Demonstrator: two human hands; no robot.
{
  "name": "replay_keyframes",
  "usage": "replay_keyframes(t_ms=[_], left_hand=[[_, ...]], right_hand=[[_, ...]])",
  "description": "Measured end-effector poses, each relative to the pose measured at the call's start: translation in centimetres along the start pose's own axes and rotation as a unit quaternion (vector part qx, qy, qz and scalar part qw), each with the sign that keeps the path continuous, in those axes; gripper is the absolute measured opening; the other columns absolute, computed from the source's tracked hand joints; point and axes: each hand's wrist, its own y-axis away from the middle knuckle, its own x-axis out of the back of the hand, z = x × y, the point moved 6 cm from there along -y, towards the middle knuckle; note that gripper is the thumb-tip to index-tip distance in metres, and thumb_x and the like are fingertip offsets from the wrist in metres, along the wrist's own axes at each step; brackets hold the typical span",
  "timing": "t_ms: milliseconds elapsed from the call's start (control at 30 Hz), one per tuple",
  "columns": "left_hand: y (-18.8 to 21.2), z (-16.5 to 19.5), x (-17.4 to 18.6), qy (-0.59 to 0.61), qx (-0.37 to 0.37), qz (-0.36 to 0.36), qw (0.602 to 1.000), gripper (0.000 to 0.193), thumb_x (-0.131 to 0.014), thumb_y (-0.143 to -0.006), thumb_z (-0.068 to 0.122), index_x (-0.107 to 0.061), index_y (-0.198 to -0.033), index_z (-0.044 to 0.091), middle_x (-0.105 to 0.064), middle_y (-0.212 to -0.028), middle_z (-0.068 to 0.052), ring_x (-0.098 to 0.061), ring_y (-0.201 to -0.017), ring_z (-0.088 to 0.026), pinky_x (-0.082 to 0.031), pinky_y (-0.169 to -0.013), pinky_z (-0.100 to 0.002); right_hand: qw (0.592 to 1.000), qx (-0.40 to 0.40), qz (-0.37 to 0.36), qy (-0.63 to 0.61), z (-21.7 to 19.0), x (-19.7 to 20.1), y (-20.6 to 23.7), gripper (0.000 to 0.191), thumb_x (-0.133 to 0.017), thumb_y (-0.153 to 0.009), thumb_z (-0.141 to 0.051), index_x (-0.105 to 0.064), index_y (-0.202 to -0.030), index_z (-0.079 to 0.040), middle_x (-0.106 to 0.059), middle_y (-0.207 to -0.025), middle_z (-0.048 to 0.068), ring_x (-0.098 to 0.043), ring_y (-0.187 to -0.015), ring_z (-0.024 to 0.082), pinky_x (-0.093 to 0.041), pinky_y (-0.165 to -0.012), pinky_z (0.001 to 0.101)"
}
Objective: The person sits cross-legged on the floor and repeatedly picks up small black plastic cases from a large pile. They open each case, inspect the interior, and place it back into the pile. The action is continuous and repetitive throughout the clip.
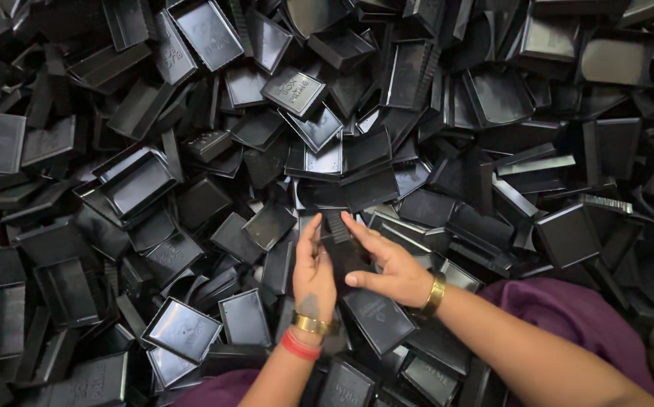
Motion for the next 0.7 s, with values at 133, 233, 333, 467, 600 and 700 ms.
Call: replay_keyframes(t_ms=[133, 233, 333, 467, 600, 700], left_hand=[[0.2, 1.5, -0.6, 0.164, 0.048, -0.079, 0.982, 0.054, -0.058, -0.102, 0.014, -0.042, -0.153, 0.006, -0.058, -0.143, -0.011, -0.055, -0.131, -0.021, -0.043, -0.113, -0.034], [0.0, 2.3, -0.5, 0.135, 0.043, -0.114, 0.983, 0.069, -0.073, -0.093, 0.013, -0.039, -0.153, 0.005, -0.056, -0.140, -0.012, -0.057, -0.129, -0.023, -0.045, -0.110, -0.036], [-0.4, 2.0, 0.2, 0.188, 0.079, -0.073, 0.976, 0.071, -0.076, -0.091, 0.014, -0.040, -0.151, 0.004, -0.062, -0.133, -0.015, -0.062, -0.120, -0.022, -0.049, -0.105, -0.036], [-0.4, 2.1, 0.1, 0.189, 0.092, -0.084, 0.974, 0.080, -0.079, -0.089, 0.011, -0.037, -0.158, 0.009, -0.060, -0.120, -0.013, -0.059, -0.109, -0.019, -0.050, -0.096, -0.033], [0.0, 1.3, 0.2, 0.185, 0.143, -0.027, 0.972, 0.084, -0.079, -0.084, 0.017, -0.034, -0.155, 0.017, -0.064, -0.123, -0.011, -0.062, -0.103, -0.021, -0.052, -0.085, -0.033], [0.4, 0.0, 0.4, 0.206, 0.197, 0.029, 0.958, 0.082, -0.077, -0.083, 0.022, -0.034, -0.153, 0.019, -0.064, -0.122, -0.010, -0.064, -0.104, -0.021, -0.057, -0.082, -0.036]], right_hand=[[0.998, 0.008, 0.010, 0.059, -0.3, 0.9, 0.1, 0.095, -0.077, -0.089, -0.006, -0.025, -0.167, -0.012, -0.039, -0.158, 0.008, -0.042, -0.147, 0.019, -0.032, -0.123, 0.0356], [0.997, -0.050, 0.030, -0.049, 0.2, 1.9, 0.4, 0.088, -0.075, -0.087, -0.007, -0.029, -0.162, -0.015, -0.043, -0.156, 0.004, -0.048, -0.139, 0.013, -0.040, -0.116, 0.0337], [0.980, -0.050, 0.112, -0.154, 0.5, 3.2, 0.2, 0.086, -0.074, -0.091, -0.008, -0.037, -0.168, -0.013, -0.050, -0.145, 0.006, -0.048, -0.114, 0.015, -0.041, -0.098, 0.0338], [0.992, -0.027, 0.095, -0.072, -0.1, 3.1, -0.1, 0.078, -0.074, -0.091, -0.016, -0.038, -0.160, -0.009, -0.055, -0.148, 0.004, -0.053, -0.128, 0.016, -0.041, -0.112, 0.0337], [0.982, 0.052, 0.017, 0.180, -1.7, 1.7, 0.1, 0.074, -0.077, -0.092, -0.021, -0.045, -0.157, -0.004, -0.057, -0.152, 0.011, -0.053, -0.138, 0.021, -0.039, -0.116, 0.0355], [0.928, 0.102, 0.011, 0.359, -2.2, 0.4, 0.5, 0.090, -0.084, -0.082, -0.029, -0.040, -0.154, 0.001, -0.058, -0.142, 0.018, -0.055, -0.130, 0.024, -0.044, -0.107, 0.0356]])
